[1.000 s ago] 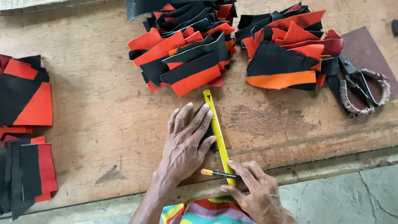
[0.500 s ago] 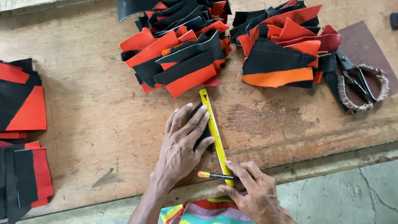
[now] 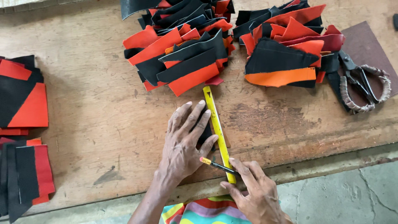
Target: The person repeatedly measures and marks lines on small red and black fabric pieces using a yellow ruler and a pencil. They handle the pieces one at a time, aligning the ruler and drawing straight lines before moving to the next piece.
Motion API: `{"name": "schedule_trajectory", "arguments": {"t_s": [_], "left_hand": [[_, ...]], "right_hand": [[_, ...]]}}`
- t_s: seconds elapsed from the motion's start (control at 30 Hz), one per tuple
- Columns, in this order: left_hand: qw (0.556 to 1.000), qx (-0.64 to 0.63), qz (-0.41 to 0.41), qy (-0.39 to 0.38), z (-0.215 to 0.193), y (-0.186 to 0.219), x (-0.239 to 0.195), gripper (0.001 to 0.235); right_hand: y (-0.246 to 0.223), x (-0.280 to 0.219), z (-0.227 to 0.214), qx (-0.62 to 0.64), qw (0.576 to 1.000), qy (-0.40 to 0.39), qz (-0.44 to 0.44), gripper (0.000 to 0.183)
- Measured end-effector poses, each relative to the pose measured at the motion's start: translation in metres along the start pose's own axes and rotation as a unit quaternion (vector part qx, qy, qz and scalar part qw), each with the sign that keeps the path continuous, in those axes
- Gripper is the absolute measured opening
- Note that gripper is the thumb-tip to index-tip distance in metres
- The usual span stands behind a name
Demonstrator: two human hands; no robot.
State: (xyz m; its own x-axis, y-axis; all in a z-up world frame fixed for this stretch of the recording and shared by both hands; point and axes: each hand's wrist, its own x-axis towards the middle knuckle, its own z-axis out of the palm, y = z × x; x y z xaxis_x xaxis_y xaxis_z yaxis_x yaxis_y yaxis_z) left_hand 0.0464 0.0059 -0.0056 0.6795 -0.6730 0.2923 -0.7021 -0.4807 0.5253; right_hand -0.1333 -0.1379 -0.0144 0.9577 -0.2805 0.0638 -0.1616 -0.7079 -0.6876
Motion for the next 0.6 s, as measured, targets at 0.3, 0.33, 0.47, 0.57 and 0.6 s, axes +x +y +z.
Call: {"name": "schedule_trajectory", "arguments": {"t_s": [0.3,0.33,0.47,0.57,0.6], "left_hand": [[0.999,0.009,0.022,-0.023,-0.0008,-0.0003,0.0033,0.055],[0.999,0.009,0.023,-0.022,-0.001,-0.0002,0.0037,0.055],[0.999,0.008,0.022,-0.024,-0.0017,0.001,0.0045,0.054],[0.999,0.009,0.023,-0.026,-0.0022,0.0014,0.005,0.054],[0.999,0.009,0.024,-0.027,-0.0023,0.0014,0.0049,0.054]], "right_hand": [[0.0008,-0.0004,-0.0036,0.005,1.0,-0.018,0.0,0.068],[0.0011,0.0003,-0.004,0.011,1.0,-0.02,0.0,0.068],[0.002,0.0007,-0.0063,0.022,1.0,-0.018,-0.01,0.066],[0.003,0.0005,-0.0065,0.018,1.0,-0.014,-0.019,0.067],[0.0033,0.0003,-0.0062,0.017,1.0,-0.013,-0.021,0.067]]}}
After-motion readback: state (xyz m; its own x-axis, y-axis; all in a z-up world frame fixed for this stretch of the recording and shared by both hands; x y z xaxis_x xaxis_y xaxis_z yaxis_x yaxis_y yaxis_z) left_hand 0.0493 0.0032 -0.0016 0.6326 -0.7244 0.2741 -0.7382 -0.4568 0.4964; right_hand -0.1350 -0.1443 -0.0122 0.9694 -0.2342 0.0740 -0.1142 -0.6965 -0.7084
